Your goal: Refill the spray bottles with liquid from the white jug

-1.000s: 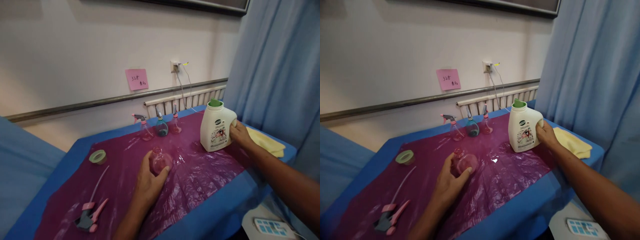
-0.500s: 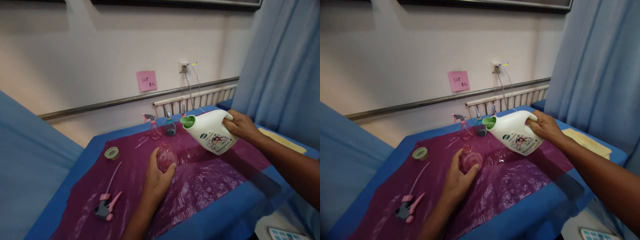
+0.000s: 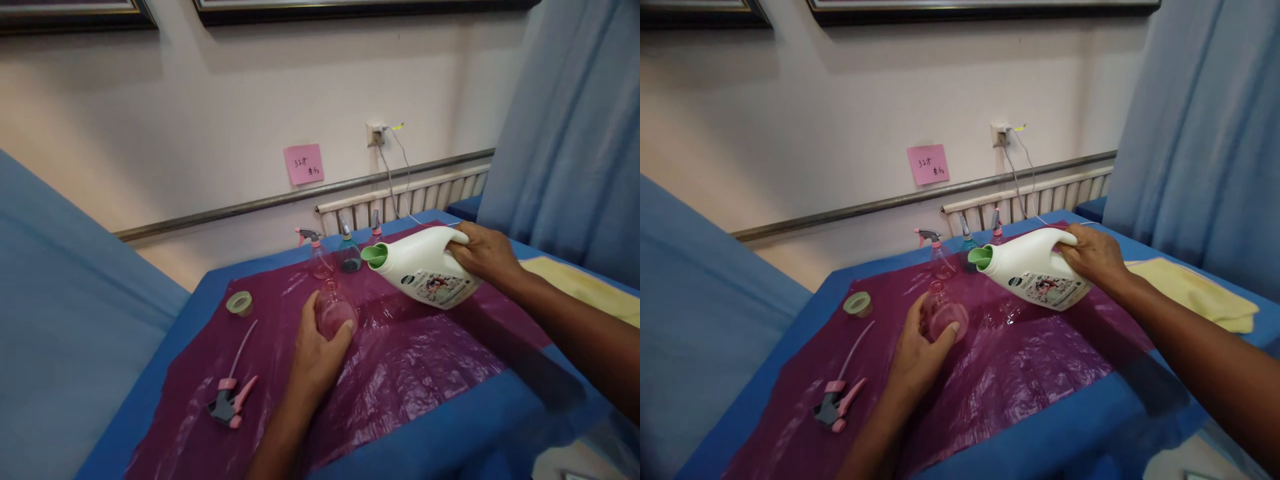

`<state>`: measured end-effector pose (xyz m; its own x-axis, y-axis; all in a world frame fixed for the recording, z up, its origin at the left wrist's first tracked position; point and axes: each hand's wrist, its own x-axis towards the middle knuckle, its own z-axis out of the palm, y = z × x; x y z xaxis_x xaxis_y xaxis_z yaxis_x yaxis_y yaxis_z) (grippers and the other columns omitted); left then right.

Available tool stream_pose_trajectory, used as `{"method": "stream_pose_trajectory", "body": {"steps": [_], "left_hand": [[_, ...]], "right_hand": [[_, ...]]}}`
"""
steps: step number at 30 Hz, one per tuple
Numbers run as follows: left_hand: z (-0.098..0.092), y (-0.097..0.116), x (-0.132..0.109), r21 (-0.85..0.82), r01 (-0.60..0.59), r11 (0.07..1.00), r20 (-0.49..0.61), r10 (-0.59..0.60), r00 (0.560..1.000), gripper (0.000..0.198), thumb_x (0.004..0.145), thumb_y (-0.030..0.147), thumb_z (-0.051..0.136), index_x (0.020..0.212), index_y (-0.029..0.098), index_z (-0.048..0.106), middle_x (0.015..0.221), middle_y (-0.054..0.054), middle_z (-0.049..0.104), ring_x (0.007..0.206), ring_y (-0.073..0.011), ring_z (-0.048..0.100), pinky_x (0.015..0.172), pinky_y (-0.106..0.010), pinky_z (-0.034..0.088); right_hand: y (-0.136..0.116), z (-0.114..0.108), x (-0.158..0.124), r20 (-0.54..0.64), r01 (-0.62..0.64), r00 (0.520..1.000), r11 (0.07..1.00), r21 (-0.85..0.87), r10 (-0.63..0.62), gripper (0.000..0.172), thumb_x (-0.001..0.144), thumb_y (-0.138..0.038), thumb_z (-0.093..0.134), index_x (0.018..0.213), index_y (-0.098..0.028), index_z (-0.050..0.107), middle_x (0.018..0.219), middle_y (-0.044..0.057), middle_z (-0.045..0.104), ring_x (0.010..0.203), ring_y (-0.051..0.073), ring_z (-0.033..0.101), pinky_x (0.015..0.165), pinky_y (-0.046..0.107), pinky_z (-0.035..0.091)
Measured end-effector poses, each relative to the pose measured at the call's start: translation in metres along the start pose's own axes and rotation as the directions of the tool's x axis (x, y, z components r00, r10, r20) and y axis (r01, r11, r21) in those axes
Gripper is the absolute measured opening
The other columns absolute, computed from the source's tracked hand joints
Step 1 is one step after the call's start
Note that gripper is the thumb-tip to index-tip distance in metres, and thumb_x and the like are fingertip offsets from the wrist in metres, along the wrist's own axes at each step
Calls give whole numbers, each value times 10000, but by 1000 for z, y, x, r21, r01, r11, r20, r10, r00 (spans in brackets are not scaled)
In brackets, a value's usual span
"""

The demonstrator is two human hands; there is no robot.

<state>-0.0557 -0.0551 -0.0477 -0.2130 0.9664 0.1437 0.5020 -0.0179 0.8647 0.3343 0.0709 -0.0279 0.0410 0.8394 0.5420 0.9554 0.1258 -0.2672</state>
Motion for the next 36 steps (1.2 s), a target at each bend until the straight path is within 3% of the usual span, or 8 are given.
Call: {"method": "stream_pose_trajectory", "body": {"steps": [4, 14, 22, 28, 36], "left_hand": [[-2, -3, -1, -14, 3, 1000, -13, -3, 1000, 864, 893, 404, 845, 1648, 270, 448, 1646, -165, 591, 1518, -366, 592, 1285, -596, 449], [-20, 7, 5, -136, -41, 990, -70, 32, 997, 730, 886, 332, 812, 1544, 233, 512, 1573, -165, 653, 1418, -309, 682, 1225, -493, 533], [-47, 6, -1, 142, -34, 989, -34, 39, 999, 799, 861, 373, 842, 1593, 265, 540, 1587, -152, 651, 1415, -351, 674, 1219, -547, 516], [-55, 13, 6, 222, -140, 965, 30, 137, 990, 796, 880, 401, 816, 1613, 264, 539, 1603, -137, 651, 1463, -359, 645, 1258, -547, 481], [-65, 31, 21, 394, -323, 861, 133, 294, 946, 796, 911, 423, 767, 1645, 247, 512, 1647, -140, 603, 1519, -361, 583, 1285, -538, 451]], "right_hand": [[-12, -3, 1, 44, -46, 998, 996, -80, 49, 273, 986, -448, 584, 1005, -231, 748, 989, 135, 802, 826, 274, 656, 666, 365, 310], [-29, -4, 2, 61, 3, 998, 987, -163, 7, 244, 1009, -415, 602, 1037, -226, 755, 1032, 125, 793, 851, 269, 640, 643, 363, 233], [-35, -8, 2, 93, 26, 996, 986, -164, -11, 344, 1040, -469, 568, 1149, -239, 800, 1085, 138, 803, 879, 288, 655, 649, 372, 251], [-36, -10, 1, 99, 10, 995, 986, -166, 6, 361, 1043, -510, 551, 1129, -250, 786, 1080, 120, 802, 866, 258, 631, 643, 362, 229], [-42, -14, 2, 130, 9, 991, 982, -187, 16, 392, 1058, -528, 539, 1132, -225, 777, 1120, 149, 803, 913, 280, 662, 649, 370, 237]]}}
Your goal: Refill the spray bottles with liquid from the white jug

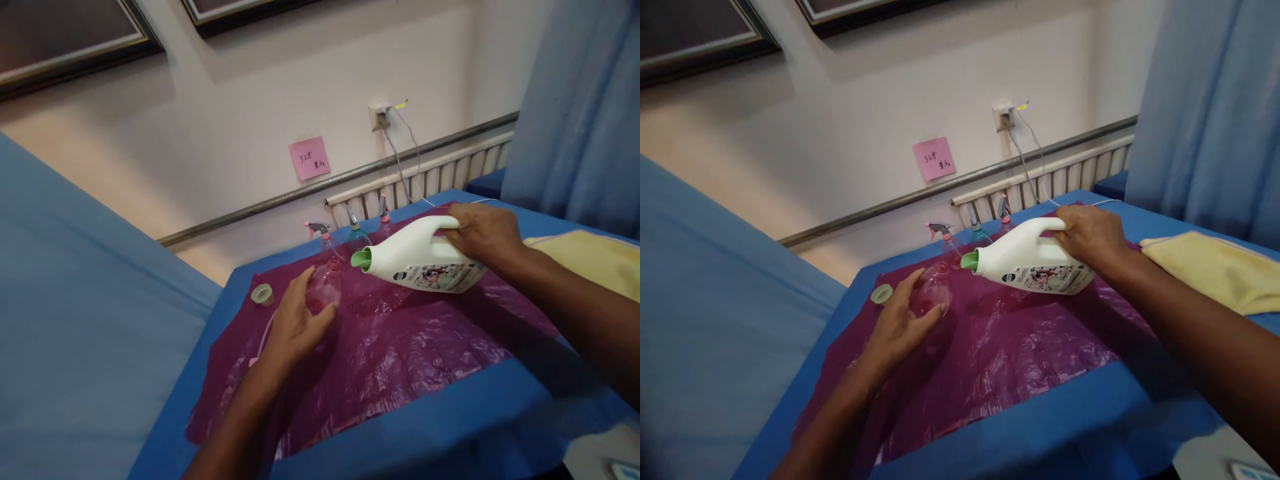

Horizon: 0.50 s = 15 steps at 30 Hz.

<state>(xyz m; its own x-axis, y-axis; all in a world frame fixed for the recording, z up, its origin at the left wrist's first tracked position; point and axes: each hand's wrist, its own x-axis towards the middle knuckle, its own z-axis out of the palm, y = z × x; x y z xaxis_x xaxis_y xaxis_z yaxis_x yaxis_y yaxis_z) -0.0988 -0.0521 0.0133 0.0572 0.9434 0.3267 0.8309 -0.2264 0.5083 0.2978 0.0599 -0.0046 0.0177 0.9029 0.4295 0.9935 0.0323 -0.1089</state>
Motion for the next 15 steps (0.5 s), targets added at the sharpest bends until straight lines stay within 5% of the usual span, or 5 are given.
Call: {"method": "stream_pose_trajectory", "body": {"steps": [6, 15], "left_hand": [[-3, 3, 7, 52, -47, 998, 40, 45, 998, 786, 909, 405, 781, 1642, 311, 515, 1616, -120, 623, 1478, -371, 607, 1264, -551, 470], [-4, -6, 10, 113, -120, 986, 57, 114, 992, 771, 919, 415, 772, 1636, 282, 523, 1596, -134, 633, 1453, -393, 613, 1249, -562, 477]], "right_hand": [[-6, -4, 1, 24, -18, 1000, 997, 76, 16, 366, 1011, -572, 618, 1066, -264, 808, 1109, 145, 809, 932, 319, 692, 684, 369, 352], [-5, -3, 2, -3, -15, 1000, 998, 55, 15, 403, 1022, -585, 587, 1080, -250, 803, 1053, 151, 802, 861, 304, 678, 647, 371, 313]]}}
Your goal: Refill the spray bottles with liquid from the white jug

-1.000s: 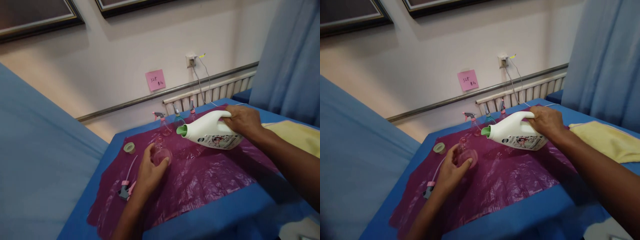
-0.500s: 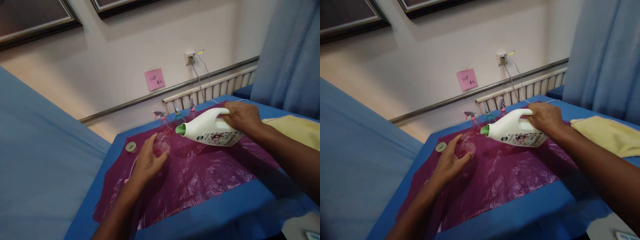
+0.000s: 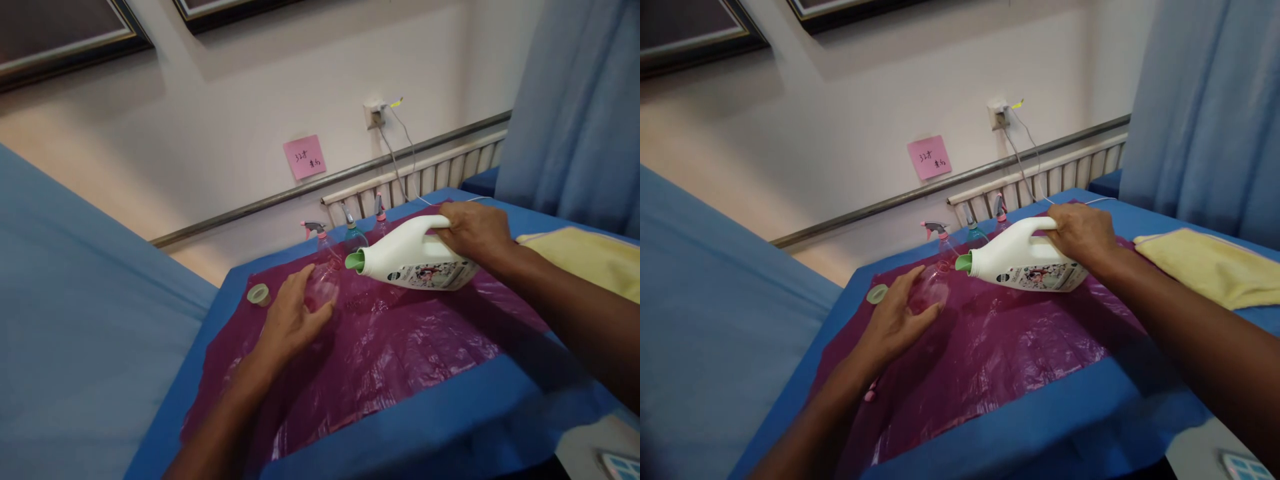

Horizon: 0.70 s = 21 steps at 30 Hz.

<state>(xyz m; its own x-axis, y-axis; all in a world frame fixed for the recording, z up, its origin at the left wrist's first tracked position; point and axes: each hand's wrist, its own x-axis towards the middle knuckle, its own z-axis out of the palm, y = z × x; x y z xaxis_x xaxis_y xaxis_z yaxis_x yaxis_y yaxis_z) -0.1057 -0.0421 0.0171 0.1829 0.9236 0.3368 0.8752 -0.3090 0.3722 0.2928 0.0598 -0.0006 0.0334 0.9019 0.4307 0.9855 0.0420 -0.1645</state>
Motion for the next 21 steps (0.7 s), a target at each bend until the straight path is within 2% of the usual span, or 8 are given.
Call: {"method": "stream_pose_trajectory", "body": {"steps": [9, 16, 21], "left_hand": [[-7, -1, 3, 49, -67, 997, 53, 64, 997, 747, 930, 366, 731, 1639, 276, 512, 1588, -132, 631, 1439, -385, 614, 1211, -551, 506], [-11, -12, 6, 124, -155, 980, 78, 146, 986, 757, 946, 350, 724, 1652, 262, 466, 1590, -147, 613, 1408, -380, 633, 1154, -563, 551], [-15, -9, 10, 191, -158, 969, 107, 140, 984, 758, 956, 363, 733, 1650, 277, 441, 1545, -138, 631, 1377, -375, 645, 1128, -559, 573]], "right_hand": [[3, 6, 0, -21, 27, 999, 1000, -3, -27, 335, 1013, -524, 616, 1069, -246, 795, 1061, 135, 798, 865, 284, 673, 642, 360, 278], [0, 5, -1, 3, 33, 999, 999, -39, -33, 429, 1033, -570, 565, 1133, -235, 813, 1090, 137, 802, 907, 291, 682, 647, 350, 324], [-6, -2, -3, 27, 29, 999, 998, -50, -28, 421, 1047, -548, 564, 1145, -227, 816, 1108, 141, 803, 929, 299, 685, 663, 353, 337]]}}
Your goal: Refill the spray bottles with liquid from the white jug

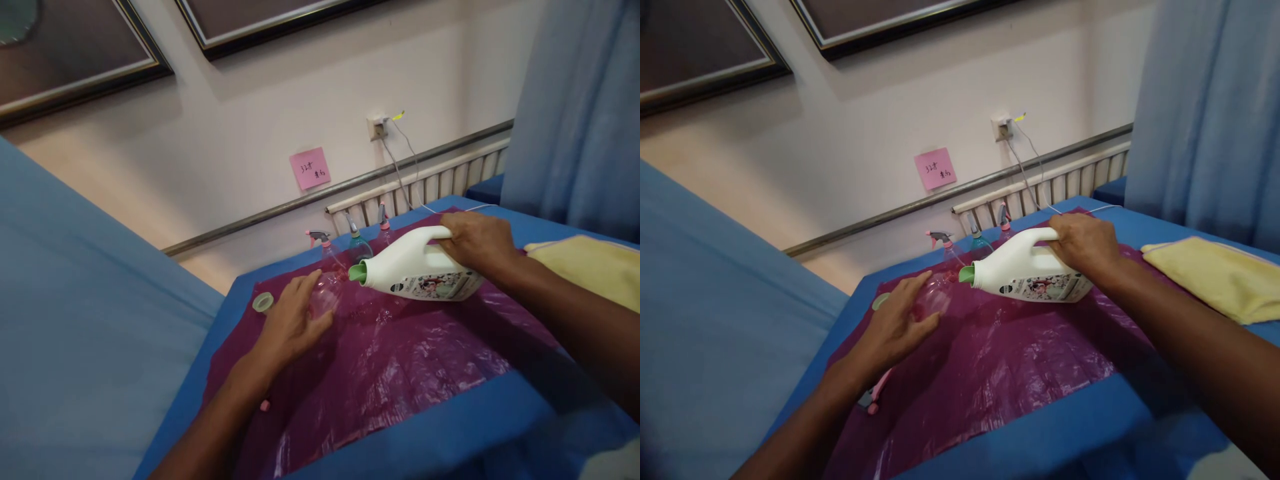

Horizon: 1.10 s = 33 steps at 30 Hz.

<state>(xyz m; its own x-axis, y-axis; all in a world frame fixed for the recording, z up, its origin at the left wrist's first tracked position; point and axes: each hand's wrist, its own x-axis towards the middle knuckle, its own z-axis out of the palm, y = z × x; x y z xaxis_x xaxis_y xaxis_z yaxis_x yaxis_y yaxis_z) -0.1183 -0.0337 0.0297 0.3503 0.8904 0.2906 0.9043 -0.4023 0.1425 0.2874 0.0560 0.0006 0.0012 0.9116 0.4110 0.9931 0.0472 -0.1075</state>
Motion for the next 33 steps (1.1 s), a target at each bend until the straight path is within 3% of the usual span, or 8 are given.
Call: {"method": "stream_pose_trajectory", "body": {"steps": [13, 24, 29, 33], "left_hand": [[-16, 10, 8, 186, 2, 982, 128, -26, 991, 803, 972, 383, 710, 1697, 252, 390, 1592, -172, 591, 1442, -408, 612, 1136, -577, 580], [-33, 22, 14, 299, -67, 952, 190, 9, 982, 801, 960, 316, 683, 1701, 200, 401, 1618, -185, 595, 1479, -386, 587, 1198, -546, 547], [-38, 28, 16, 356, -68, 932, 211, -9, 977, 794, 954, 347, 688, 1686, 265, 394, 1626, -154, 605, 1467, -390, 594, 1143, -549, 573], [-40, 31, 16, 381, -72, 922, 227, -18, 974, 781, 955, 347, 686, 1677, 238, 410, 1610, -168, 613, 1438, -405, 604, 1112, -564, 582]], "right_hand": [[-3, -1, 0, -12, 13, 1000, 1000, -18, -13, 383, 1041, -541, 595, 1120, -225, 796, 1101, 142, 808, 940, 301, 692, 637, 365, 256], [-4, -1, 1, 4, 27, 1000, 999, -32, -26, 404, 1038, -566, 583, 1110, -226, 790, 1108, 149, 805, 958, 312, 703, 642, 354, 278], [-4, 1, 2, -6, 61, 998, 997, -43, -61, 368, 1039, -534, 586, 1091, -230, 787, 1104, 144, 810, 945, 312, 702, 629, 357, 280], [-6, 1, 2, 2, 62, 998, 997, -35, -62, 357, 1052, -527, 579, 1084, -234, 780, 1129, 142, 810, 963, 307, 700, 646, 351, 293]]}}
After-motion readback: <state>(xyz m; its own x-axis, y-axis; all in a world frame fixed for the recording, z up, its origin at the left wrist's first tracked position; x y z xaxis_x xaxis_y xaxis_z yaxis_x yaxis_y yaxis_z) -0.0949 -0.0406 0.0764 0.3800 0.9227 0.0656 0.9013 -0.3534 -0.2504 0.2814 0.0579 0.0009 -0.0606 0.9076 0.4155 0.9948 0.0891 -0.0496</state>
